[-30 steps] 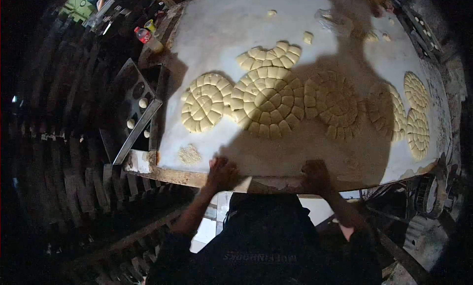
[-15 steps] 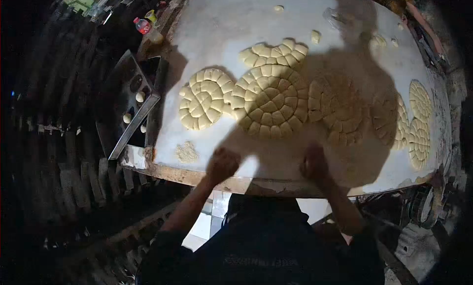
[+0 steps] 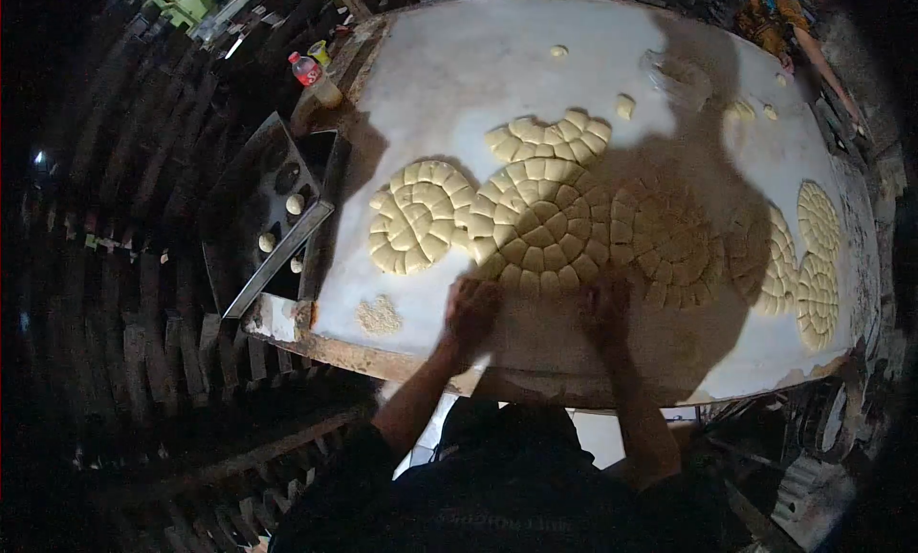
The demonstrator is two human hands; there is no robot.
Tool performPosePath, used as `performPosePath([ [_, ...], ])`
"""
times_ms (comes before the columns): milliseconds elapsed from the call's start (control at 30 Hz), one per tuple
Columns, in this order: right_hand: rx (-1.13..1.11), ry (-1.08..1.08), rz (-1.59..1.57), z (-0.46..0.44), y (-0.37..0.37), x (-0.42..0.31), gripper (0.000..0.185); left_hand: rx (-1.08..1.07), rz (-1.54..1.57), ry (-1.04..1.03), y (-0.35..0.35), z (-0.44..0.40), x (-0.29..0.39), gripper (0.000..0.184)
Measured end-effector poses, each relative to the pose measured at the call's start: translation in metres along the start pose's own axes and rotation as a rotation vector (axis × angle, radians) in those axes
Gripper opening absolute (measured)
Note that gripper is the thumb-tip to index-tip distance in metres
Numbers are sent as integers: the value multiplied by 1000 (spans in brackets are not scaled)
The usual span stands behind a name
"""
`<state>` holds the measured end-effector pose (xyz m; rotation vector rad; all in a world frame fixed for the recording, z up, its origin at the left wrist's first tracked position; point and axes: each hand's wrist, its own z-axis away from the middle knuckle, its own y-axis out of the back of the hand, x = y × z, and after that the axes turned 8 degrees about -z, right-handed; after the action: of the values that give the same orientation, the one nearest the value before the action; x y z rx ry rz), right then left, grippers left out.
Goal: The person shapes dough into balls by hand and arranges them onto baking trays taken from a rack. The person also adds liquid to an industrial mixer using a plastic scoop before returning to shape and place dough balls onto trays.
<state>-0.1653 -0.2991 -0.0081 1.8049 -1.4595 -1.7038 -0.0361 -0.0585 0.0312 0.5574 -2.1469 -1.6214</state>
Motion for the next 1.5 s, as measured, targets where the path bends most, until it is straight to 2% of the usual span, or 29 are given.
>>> performPosePath([
  [133, 156, 105, -96, 38, -4, -32, 29, 218, 176, 135, -66, 38, 31, 20],
  [233, -37, 278, 149, 73, 11, -12, 30, 234, -13, -123, -16, 78, 28, 23],
  [300, -84, -65, -253, 78, 9, -1, 35, -144, 71, -48, 45, 93, 29, 23],
  [333, -90, -48, -253, 77, 5, -18, 35, -134, 67, -34, 44, 104, 24, 23],
  [400, -418, -335, -232, 69, 1, -85, 30, -39, 662, 289, 35, 123, 14, 27],
  [467, -494, -71, -647, 89, -12, -152, 29, -131, 952, 463, 79, 124, 18, 33],
  [533, -460, 241, -457, 128, -85, -136, 31, 160, 934, 57, 87, 137, 17, 42],
  [567, -465, 250, -449, 128, -82, -159, 31, 68, 1116, 332, 117, 137, 24, 47],
  [633, -421, -265, -1025, 123, -48, -227, 27, 75, 1237, 361, 146, 150, 20, 49],
  [667, -431, -267, -1012, 123, -36, -235, 27, 68, 1354, 389, 151, 157, 19, 51],
  [700, -390, 38, -745, 122, -26, -239, 23, 219, 1054, 329, 147, 161, 19, 38],
  [733, -340, 334, -471, 122, -18, -244, 21, 223, 1060, 336, 142, 167, 19, 38],
  [800, -353, 286, -449, 118, -2, -255, 20, -167, 956, 370, 133, 174, 19, 33],
  [867, -358, 242, -428, 116, 0, -252, 20, -288, 902, 318, 130, 169, 16, 34],
  [933, -86, 500, -246, 114, -12, -228, 15, -409, 840, 260, 134, 153, 10, 37],
  [967, -83, 499, -244, 106, -15, -207, 15, -553, 978, 153, 142, 143, 7, 34],
  [1000, -228, 436, 72, 94, -15, -179, 14, -702, 1113, 38, 145, 134, 7, 32],
  [1033, -367, 359, 385, 84, -10, -153, 15, -710, 1108, 29, 139, 132, 15, 32],
  [1067, -357, 349, 382, 74, 0, -131, 15, -495, 1270, 19, 129, 134, 25, 28],
  [1100, -134, 476, 310, 61, 11, -109, 17, -266, 1418, 8, 120, 127, 31, 25],
  [1133, 87, 597, 232, 50, 18, -93, 19, -270, 1409, 5, 111, 110, 31, 25],
  [1167, 91, 588, 226, 42, 30, -98, 19, -17, 1151, -1, 98, 93, 32, 23],
  [1200, 109, 251, -68, 36, 46, -101, 18, 221, 885, -11, 82, 79, 34, 22],
  [1233, 126, -90, -356, 32, 57, -100, 17, 151, 732, 251, 53, 72, 38, 29],
  [1267, 133, -100, -361, 36, 58, -82, 17, 142, 728, 243, 26, 73, 39, 29],
  [1333, -78, -66, -230, 61, 52, -32, 24, -154, 275, 304, -9, 77, 36, 36],
  [1400, -236, 75, -282, 94, 48, 25, 27, -137, 242, 209, 20, 80, 36, 39],
  [1467, -399, 225, -326, 90, 60, 44, 30, -154, -46, -164, 9, 99, 25, 33],
  [1500, -497, 241, -9, 78, 84, 26, 32, -205, -37, -208, 15, 94, 13, 29],
])
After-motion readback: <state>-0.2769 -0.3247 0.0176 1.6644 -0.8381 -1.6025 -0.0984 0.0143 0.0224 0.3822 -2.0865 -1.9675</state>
